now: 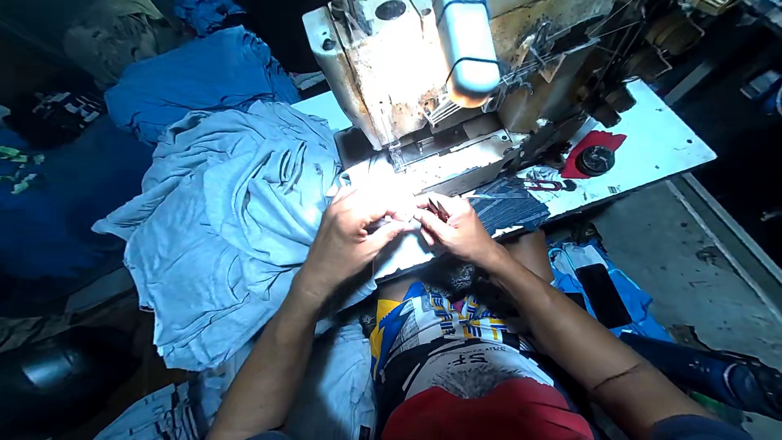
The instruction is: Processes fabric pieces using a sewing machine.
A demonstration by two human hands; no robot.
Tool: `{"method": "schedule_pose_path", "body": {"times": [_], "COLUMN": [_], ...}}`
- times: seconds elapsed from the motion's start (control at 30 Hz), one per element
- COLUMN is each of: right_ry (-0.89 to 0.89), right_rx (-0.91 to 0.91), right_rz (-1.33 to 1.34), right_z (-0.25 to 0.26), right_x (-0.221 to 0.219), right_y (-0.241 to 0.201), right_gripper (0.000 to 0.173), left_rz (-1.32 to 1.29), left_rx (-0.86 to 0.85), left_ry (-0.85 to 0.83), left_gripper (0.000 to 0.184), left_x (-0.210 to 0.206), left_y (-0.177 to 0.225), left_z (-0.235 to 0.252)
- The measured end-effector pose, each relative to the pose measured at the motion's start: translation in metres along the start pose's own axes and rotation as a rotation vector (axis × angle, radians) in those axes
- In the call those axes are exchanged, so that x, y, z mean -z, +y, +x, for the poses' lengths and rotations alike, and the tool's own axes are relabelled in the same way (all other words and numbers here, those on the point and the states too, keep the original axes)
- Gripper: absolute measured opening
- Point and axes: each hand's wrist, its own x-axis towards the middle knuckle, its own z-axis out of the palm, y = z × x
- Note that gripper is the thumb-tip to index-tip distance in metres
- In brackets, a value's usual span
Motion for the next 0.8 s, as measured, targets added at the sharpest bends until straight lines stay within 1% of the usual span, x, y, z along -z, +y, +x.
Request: {"method": "schedule_pose_path", "body": {"times": [0.1,0.17,0.2,0.27,0.3,0.37,0.43,0.5,0.57,0.67,0.8], "right_ry": [0.006,0.025,0.037,0.065,0.079,0.100,0.117,0.132,0.145,0.162,0.172], "right_rx": [0.065,0.088,0.091,0.081,0.065,0.026,-0.031,-0.064,-0.057,-0.015,-0.030], "right_rz": [0.031,0.037,0.037,0.042,0.048,0.068,0.103,0.105,0.085,0.077,0.060], "right_z": [-0.012,-0.017,-0.019,-0.023,-0.024,-0.025,-0.024,-0.018,-0.011,-0.003,0.002], "right_x": [-0.002,-0.004,-0.005,-0.006,-0.006,-0.006,-0.007,-0.008,-0.011,-0.013,-0.014], "right_y": [-0.002,-0.002,-0.002,-0.004,-0.005,-0.008,-0.011,-0.013,-0.009,-0.004,-0.004], "right_gripper": [0.014,0.014,0.014,0.013,0.013,0.013,0.013,0.014,0.014,0.013,0.014], "left_rz": [-0.033,0.095,0.198,0.360,0.377,0.361,0.370,0.407,0.403,0.336,0.294], "left_rx": [-0.010,-0.092,-0.121,-0.100,-0.078,-0.045,-0.021,-0.006,0.020,0.059,0.067], "left_ry": [0.051,0.054,0.028,-0.030,-0.027,0.033,0.081,0.104,0.100,0.076,0.073], "left_gripper": [0.009,0.014,0.020,0.027,0.024,0.015,0.013,0.016,0.020,0.025,0.028], "left_x": [-0.015,-0.018,-0.017,-0.013,-0.012,-0.011,-0.010,-0.008,-0.007,-0.009,-0.014], "left_y": [-0.001,-0.011,-0.017,-0.029,-0.032,-0.030,-0.024,-0.024,-0.027,-0.030,-0.033], "left_z": [-0.006,-0.012,-0.015,-0.022,-0.026,-0.029,-0.027,-0.019,-0.012,-0.003,-0.003]}}
